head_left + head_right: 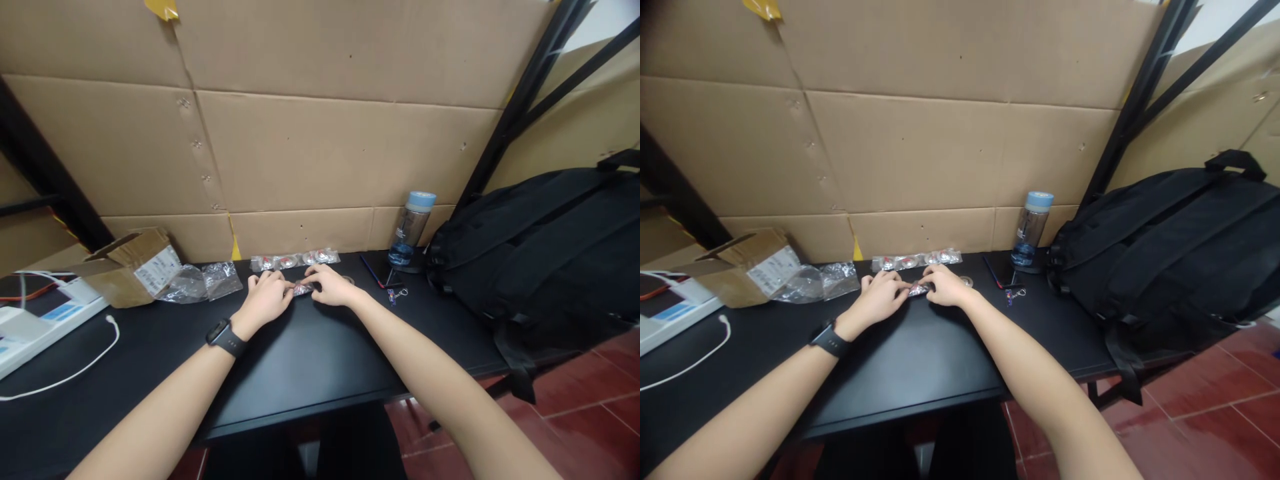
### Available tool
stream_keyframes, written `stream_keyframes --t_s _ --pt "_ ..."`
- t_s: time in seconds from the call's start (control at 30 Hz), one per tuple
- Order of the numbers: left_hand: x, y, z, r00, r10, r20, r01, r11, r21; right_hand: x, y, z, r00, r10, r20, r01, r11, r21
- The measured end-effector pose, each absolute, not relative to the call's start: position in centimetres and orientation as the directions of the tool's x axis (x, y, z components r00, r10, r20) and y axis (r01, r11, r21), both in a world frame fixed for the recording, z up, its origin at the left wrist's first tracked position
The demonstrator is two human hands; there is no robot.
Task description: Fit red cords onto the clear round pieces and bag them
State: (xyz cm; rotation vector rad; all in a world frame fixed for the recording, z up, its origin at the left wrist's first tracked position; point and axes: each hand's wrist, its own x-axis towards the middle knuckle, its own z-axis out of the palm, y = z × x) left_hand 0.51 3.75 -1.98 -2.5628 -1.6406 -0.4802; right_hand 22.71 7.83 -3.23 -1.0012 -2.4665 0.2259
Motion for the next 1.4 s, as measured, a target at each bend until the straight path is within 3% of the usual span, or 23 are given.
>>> stream_keyframes --t_s 0.13,0.37,0.57,0.67,0.77,0.9,1.07,1.17,1.3,1.4 --pt "0.4 3.6 -2.2 0.437 0.85 0.295 0.865 -0.487 0.121 22.7 7.6 -3.1 -0.67 0.68 0.298 0.588 0.731 -0.345" --pt "0.2 4.3 -2.5 0.395 0.865 0.31 0.853 -0.471 0.227 22.1 7.3 -2.3 -0.496 0.8 0.338 0.591 0.596 -0.544" --pt "0.0 4.5 -1.5 0.286 0.923 0.257 0.801 -0.377 0.465 22.0 7.5 -2.4 -0.454 0.857 0.242 0.305 0.405 -0.862" --pt "-0.3 4.7 -1.0 0.242 0.946 0.217 0.773 -0.323 0.546 22.0 7.4 -2.5 -0.516 0.839 0.173 0.218 0.324 -0.921" --pt "-0.5 4.9 -1.0 0.214 0.958 0.19 0.761 -0.285 0.583 21.7 7.4 -2.7 -0.458 0.879 0.134 0.209 0.253 -0.945" --pt "-0.9 4.9 -0.9 0.205 0.951 0.23 0.791 -0.299 0.533 21.6 8.0 -2.9 -0.224 0.972 0.072 0.336 0.146 -0.93" --pt "-2.6 5.0 -0.2 0.174 0.908 0.381 0.916 -0.292 0.276 21.4 10.8 -1.7 -0.014 0.998 0.062 0.577 0.059 -0.814" --pt "-4.0 5.5 0.1 0.25 0.916 0.314 0.917 -0.329 0.228 20.4 13.6 -0.8 0.021 0.998 0.067 0.66 0.037 -0.75" --pt "-4.8 5.8 0.2 0.466 0.872 0.154 0.833 -0.49 0.256 18.7 16.4 -0.3 0.077 0.995 0.059 0.773 -0.022 -0.634" --pt "-4.6 5.8 -0.3 0.522 0.845 0.12 0.807 -0.534 0.254 18.2 16.7 -0.3 0.12 0.99 0.073 0.837 -0.061 -0.545"
